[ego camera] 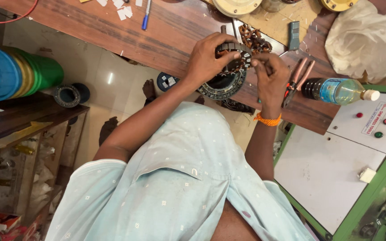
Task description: The person inserts and presses copper wire coils into the slots of a motor stator core on the workbench, working around the stator by hand and adjusting each coil into place. Pliers and other stator parts sit on the bench nearby.
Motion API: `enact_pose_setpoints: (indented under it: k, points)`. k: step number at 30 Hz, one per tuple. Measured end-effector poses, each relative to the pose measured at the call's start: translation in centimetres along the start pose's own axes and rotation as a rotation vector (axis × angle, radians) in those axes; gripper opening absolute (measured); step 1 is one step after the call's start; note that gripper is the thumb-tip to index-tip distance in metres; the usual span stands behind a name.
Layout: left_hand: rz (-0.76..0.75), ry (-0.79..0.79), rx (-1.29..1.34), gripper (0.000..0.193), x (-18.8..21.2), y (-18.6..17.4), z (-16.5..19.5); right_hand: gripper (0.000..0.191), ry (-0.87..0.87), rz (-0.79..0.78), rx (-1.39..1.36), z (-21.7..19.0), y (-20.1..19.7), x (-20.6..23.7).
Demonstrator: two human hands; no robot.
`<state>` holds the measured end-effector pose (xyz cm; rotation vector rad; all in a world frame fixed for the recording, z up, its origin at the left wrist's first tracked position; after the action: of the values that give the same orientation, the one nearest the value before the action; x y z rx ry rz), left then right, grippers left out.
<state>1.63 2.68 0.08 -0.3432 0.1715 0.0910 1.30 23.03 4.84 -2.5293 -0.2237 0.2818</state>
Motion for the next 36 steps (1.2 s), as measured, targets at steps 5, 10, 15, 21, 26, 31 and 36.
enact_pose_setpoints:
  k: [5,10,15,21,26,31,36]
  points:
    - [0.036,0.032,-0.015,0.031,0.4,0.3,0.0,0.003,0.004,-0.083,-0.038,-0.9,0.5,-2.7]
    - [0.049,0.033,-0.015,0.032,0.5,0.2,0.3,0.004,-0.024,-0.132,-0.068,-0.8,1.9,-5.7]
    - [0.007,-0.144,0.309,0.026,0.5,0.4,-0.9,0.007,0.061,-0.198,0.112,0.0,2.7,-7.4]
    - [-0.451,-0.495,0.636,0.03,-3.9,2.0,-5.8,0.007,0.022,-0.231,0.113,-0.4,3.7,-8.6]
    - [-0.487,-0.379,0.735,0.02,-4.5,2.5,-7.9,0.01,0.019,-0.197,0.109,-2.1,3.6,-8.4]
    - [-0.552,-0.021,0.498,0.013,-4.0,0.1,-8.7,0.013,0.022,-0.287,0.003,-4.4,3.2,-5.5]
    - [-0.586,-0.096,0.439,0.015,-3.7,-1.0,-8.5,0.017,-0.007,-0.222,0.096,-5.2,3.8,-2.3]
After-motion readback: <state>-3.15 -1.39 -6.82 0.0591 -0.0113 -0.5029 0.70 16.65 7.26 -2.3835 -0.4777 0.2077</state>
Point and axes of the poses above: each hand's wrist, its own x-axis away from the middle knuckle, its own y-axis out of the palm, z = x × y, the point moved 3 cm from there along -x, towards the middle knuckle, and after that the axes turned 8 degrees about -x, right-handed, at the moved point
